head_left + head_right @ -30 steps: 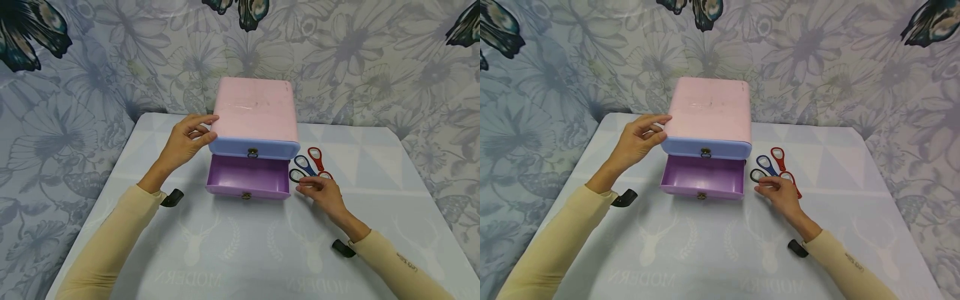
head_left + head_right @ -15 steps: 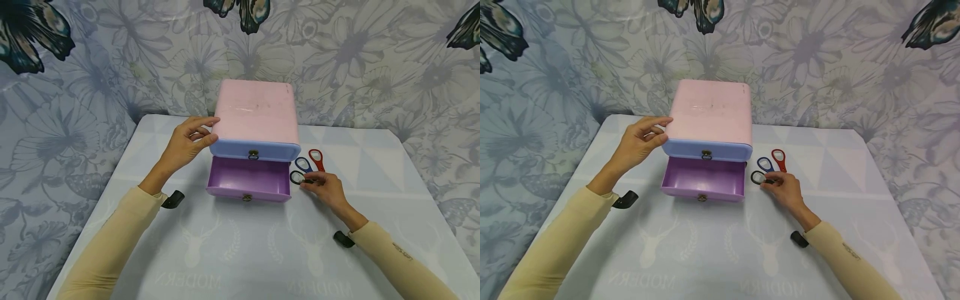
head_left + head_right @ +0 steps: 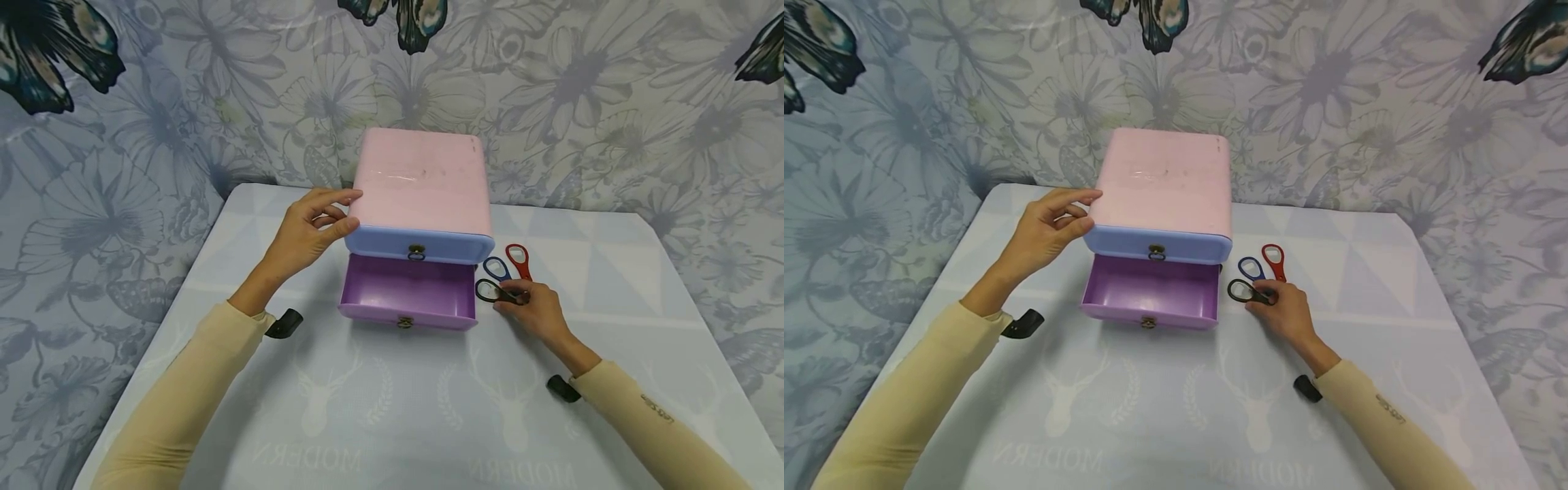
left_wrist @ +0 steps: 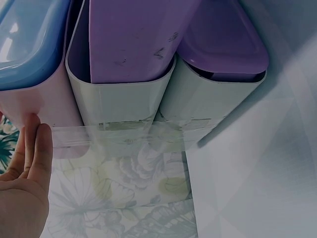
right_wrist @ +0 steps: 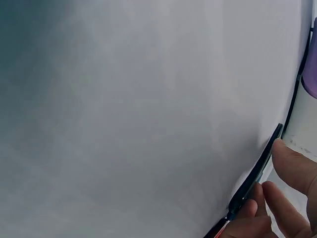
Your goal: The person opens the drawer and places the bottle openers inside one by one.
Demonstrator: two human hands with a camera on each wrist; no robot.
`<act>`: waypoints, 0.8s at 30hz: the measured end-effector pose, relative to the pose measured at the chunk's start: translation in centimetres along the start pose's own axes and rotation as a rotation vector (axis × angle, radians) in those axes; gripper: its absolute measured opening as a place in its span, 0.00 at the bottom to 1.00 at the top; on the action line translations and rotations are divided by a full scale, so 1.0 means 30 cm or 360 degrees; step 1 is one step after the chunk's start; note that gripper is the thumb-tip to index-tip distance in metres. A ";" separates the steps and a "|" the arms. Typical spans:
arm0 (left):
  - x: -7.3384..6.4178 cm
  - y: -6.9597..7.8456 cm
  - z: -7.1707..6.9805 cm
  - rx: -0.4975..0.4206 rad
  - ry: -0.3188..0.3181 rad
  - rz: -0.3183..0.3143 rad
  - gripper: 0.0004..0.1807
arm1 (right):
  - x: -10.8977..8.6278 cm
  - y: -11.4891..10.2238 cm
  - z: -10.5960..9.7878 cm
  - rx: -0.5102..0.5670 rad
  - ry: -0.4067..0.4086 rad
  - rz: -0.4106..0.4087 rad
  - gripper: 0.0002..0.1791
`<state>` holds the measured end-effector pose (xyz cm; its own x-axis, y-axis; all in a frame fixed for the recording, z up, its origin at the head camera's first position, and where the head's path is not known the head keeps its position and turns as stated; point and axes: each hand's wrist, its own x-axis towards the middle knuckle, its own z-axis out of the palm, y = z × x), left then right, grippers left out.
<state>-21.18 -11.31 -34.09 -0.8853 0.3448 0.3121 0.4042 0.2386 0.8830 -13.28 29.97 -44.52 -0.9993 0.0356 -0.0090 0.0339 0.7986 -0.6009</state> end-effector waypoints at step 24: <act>0.001 0.011 -0.003 0.0008 -0.0001 -0.0002 0.25 | 0.023 -0.009 -0.005 -0.0134 -0.0048 -0.0080 0.22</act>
<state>-21.09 -11.30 -33.77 -0.8856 0.3452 0.3108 0.4044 0.2435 0.8816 -13.99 29.86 -44.24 -0.9997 -0.0227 -0.0051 -0.0165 0.8468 -0.5317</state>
